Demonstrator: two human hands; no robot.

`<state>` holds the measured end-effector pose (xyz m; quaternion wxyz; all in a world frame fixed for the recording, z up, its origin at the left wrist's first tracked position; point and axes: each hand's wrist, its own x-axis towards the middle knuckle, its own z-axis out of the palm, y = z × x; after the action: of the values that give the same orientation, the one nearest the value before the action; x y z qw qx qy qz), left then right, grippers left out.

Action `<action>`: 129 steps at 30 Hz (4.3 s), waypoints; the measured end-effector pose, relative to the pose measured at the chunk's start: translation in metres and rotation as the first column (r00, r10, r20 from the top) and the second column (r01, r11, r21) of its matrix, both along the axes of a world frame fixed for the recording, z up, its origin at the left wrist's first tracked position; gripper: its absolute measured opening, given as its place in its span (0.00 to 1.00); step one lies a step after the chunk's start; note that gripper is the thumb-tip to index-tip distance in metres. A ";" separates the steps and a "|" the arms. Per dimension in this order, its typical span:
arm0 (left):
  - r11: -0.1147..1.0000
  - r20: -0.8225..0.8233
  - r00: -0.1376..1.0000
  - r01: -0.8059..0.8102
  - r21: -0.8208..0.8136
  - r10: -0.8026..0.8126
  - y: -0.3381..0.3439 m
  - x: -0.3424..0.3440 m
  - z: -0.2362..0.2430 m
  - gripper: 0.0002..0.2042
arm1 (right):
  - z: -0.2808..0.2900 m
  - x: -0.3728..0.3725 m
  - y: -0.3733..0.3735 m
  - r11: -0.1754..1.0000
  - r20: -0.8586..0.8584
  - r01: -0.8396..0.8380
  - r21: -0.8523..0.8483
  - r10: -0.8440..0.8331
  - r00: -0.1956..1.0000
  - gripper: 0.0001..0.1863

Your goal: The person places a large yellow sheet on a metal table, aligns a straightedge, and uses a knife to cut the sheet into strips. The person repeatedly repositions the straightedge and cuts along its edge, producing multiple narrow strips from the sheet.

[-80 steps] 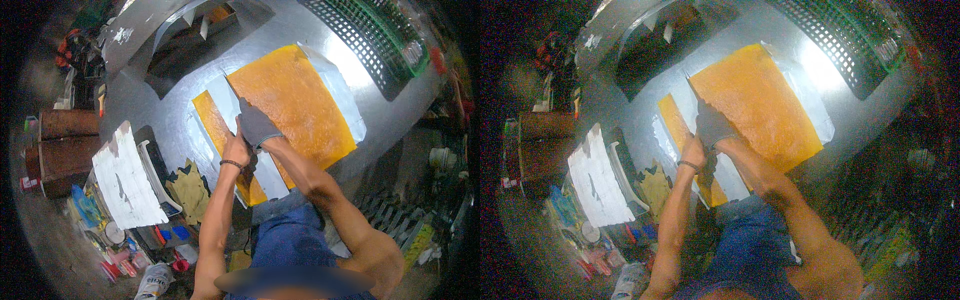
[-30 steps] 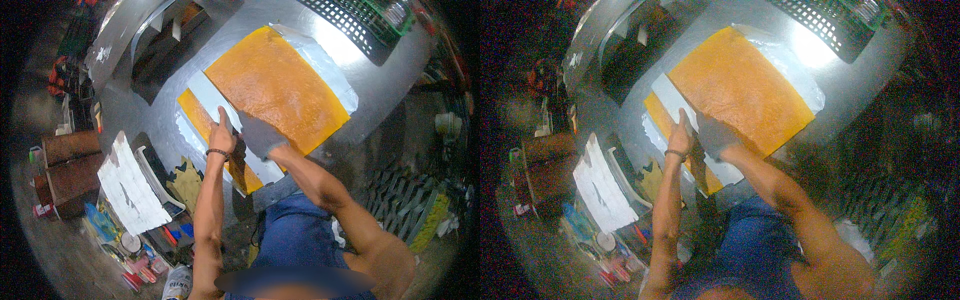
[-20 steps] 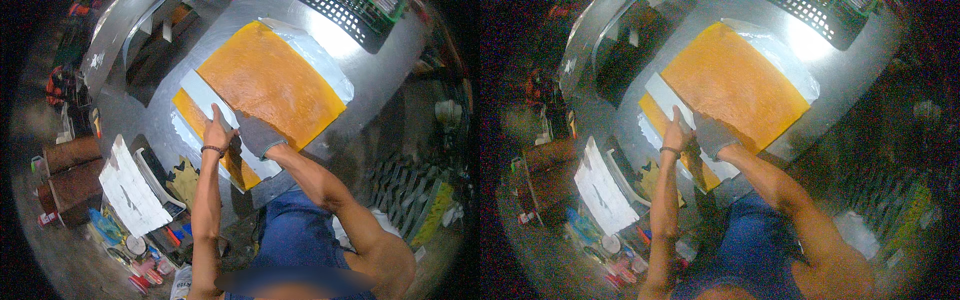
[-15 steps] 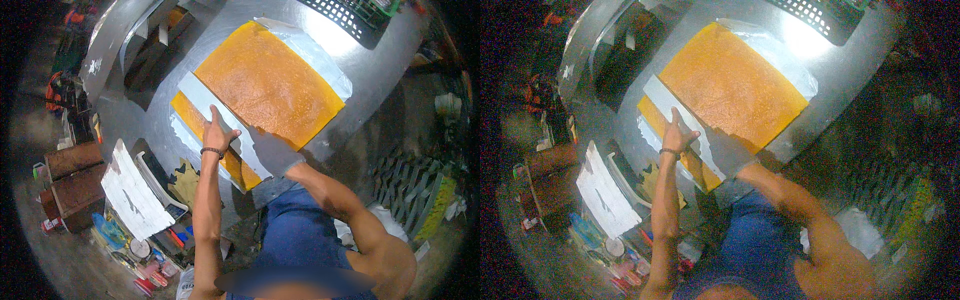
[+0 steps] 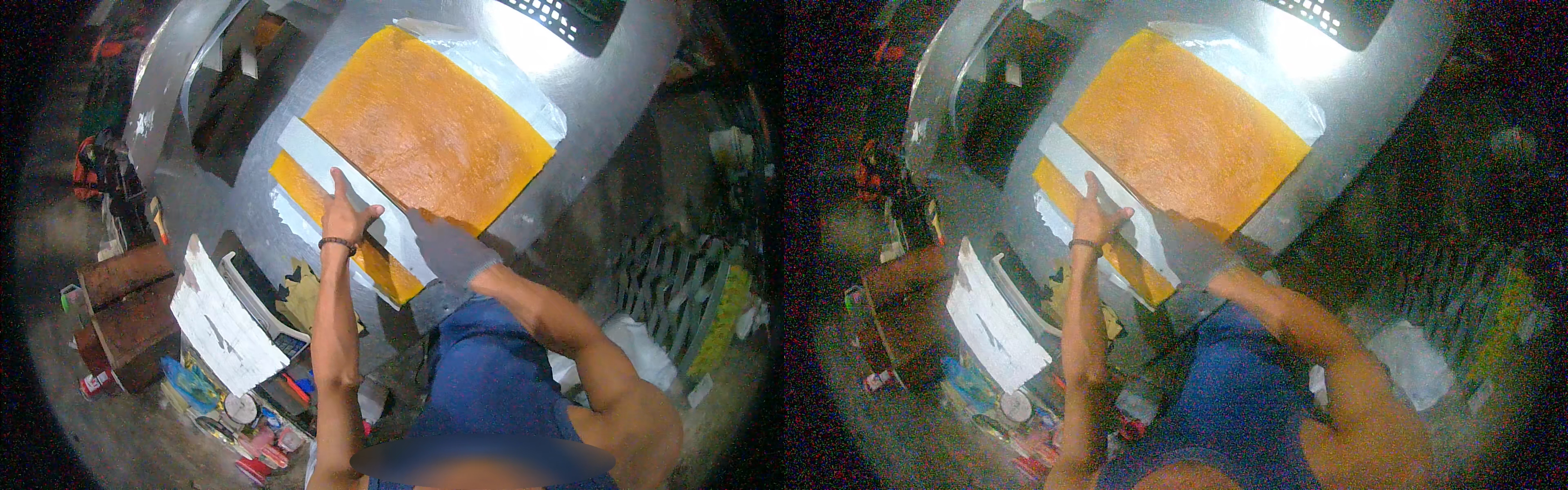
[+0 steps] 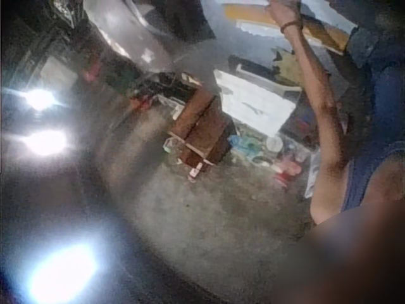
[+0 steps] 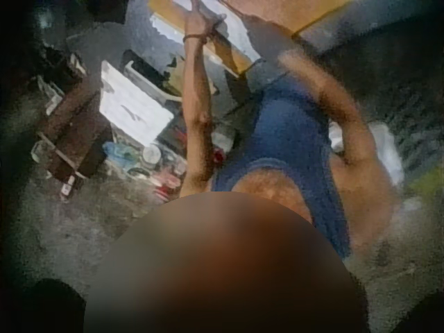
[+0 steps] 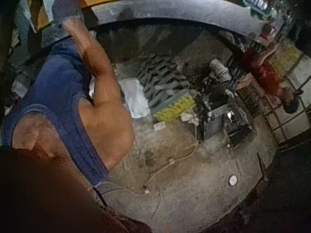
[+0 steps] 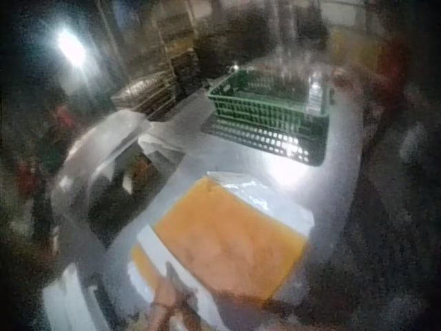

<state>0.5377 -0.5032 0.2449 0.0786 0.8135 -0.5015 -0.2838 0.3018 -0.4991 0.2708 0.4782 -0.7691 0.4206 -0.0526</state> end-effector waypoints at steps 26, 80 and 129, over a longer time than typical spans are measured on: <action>0.998 0.114 0.991 0.062 0.022 -0.064 -0.002 -0.002 0.004 0.60 | 0.042 -0.055 0.030 0.991 -0.112 -0.076 0.111 0.088 0.990 0.24; 0.996 0.096 0.992 0.084 -0.005 -0.083 -0.005 0.013 -0.010 0.62 | -0.039 -0.122 0.123 0.996 -0.239 -0.002 -0.091 -0.020 0.971 0.34; 0.956 -0.020 0.956 -0.292 0.022 0.292 -0.053 -0.085 0.022 0.57 | -0.075 -0.110 0.020 0.901 0.016 0.392 0.184 -0.402 0.916 0.11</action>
<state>0.4522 -0.5564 0.2673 0.1177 0.8760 -0.3722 -0.2832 0.1922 -0.4786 0.1958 0.5350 -0.6200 0.5586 -0.1317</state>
